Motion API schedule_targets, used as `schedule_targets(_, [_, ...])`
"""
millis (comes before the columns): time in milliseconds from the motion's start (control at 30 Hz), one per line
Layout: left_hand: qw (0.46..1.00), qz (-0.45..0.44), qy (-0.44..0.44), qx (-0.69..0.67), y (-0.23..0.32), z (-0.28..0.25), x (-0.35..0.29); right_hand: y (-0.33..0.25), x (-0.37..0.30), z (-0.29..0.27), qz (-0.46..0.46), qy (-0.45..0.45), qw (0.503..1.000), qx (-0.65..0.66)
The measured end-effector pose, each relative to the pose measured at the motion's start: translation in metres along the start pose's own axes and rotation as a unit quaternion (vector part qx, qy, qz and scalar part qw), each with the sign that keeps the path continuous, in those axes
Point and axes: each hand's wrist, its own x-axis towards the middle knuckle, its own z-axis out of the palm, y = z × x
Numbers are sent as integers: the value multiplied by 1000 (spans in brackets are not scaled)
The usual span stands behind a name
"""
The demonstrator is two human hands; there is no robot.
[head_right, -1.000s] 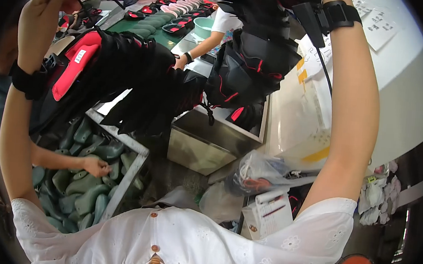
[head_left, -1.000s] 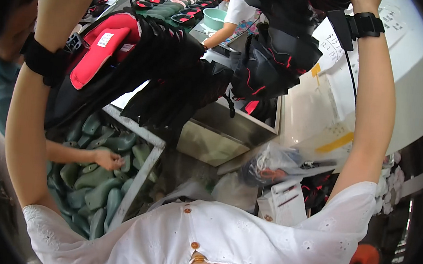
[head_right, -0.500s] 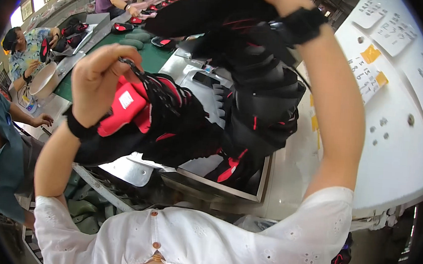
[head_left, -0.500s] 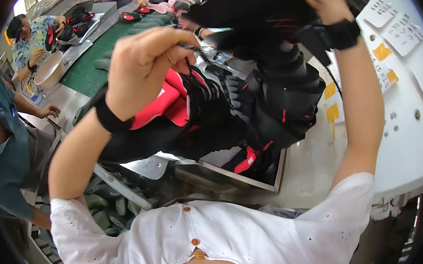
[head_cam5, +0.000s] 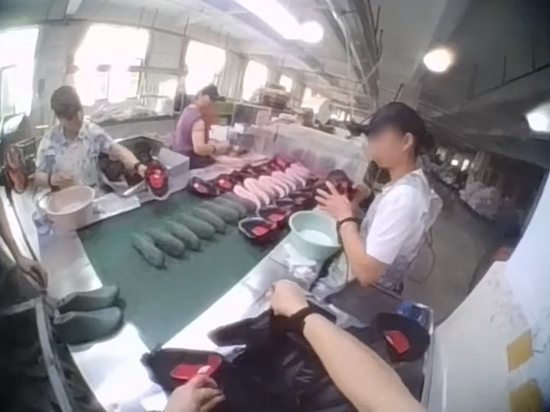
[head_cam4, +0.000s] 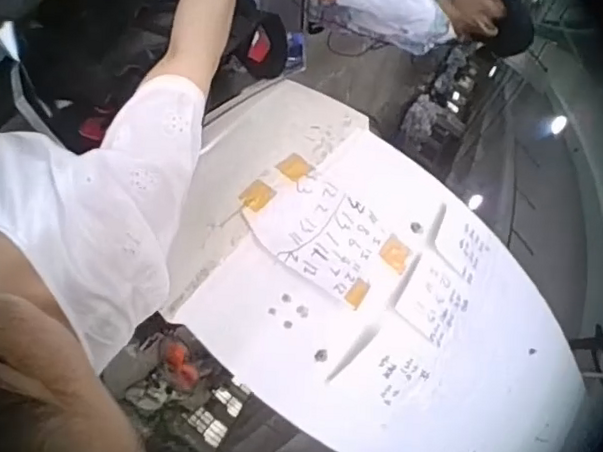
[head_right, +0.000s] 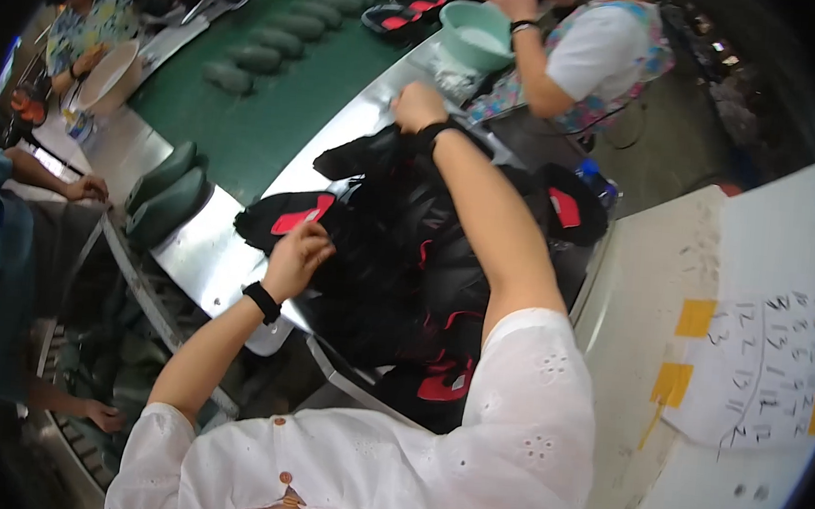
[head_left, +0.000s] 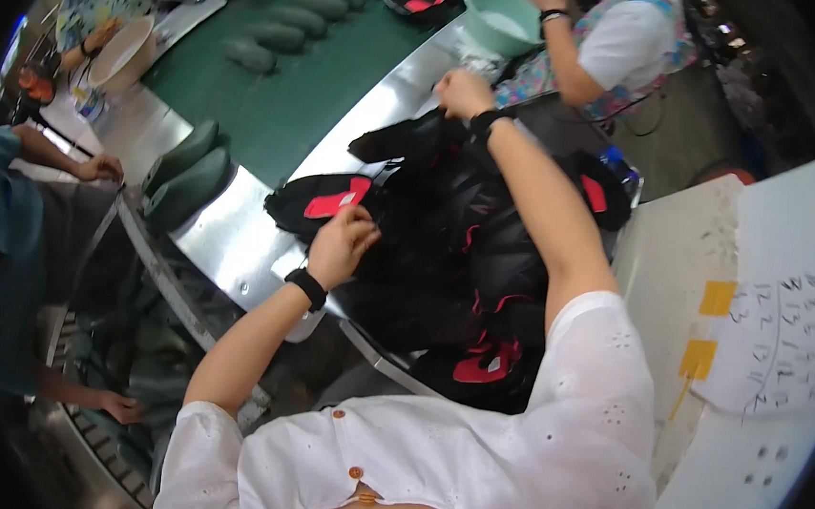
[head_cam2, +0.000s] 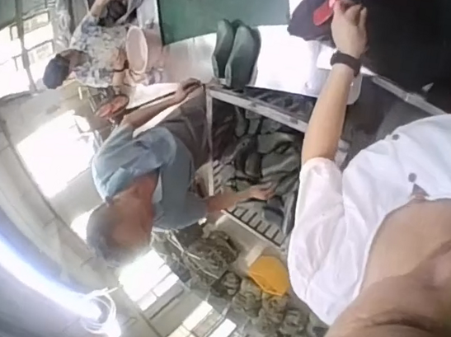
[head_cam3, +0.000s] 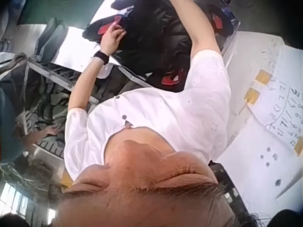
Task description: The worker is assembling black and red athletic shoes, checking components, and recording data on a clipboard.
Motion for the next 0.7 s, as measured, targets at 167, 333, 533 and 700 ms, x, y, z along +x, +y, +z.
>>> schedule_targets(167, [983,-131,130,24,-42,-24,-6,11,55,-58,41,194,980,31])
schedule_targets(333, [967,-192,31,-165,-29,22,4,0,59,-95,-120,232,965,-35])
schedule_targets(533, [999,2,-27,33,-53,53,25,20,5,12,-111,-12,968,-226])
schedule_targets(700, [997,-45,58,0,-58,3,13,-57,-22,-21,-208,141,955,-156])
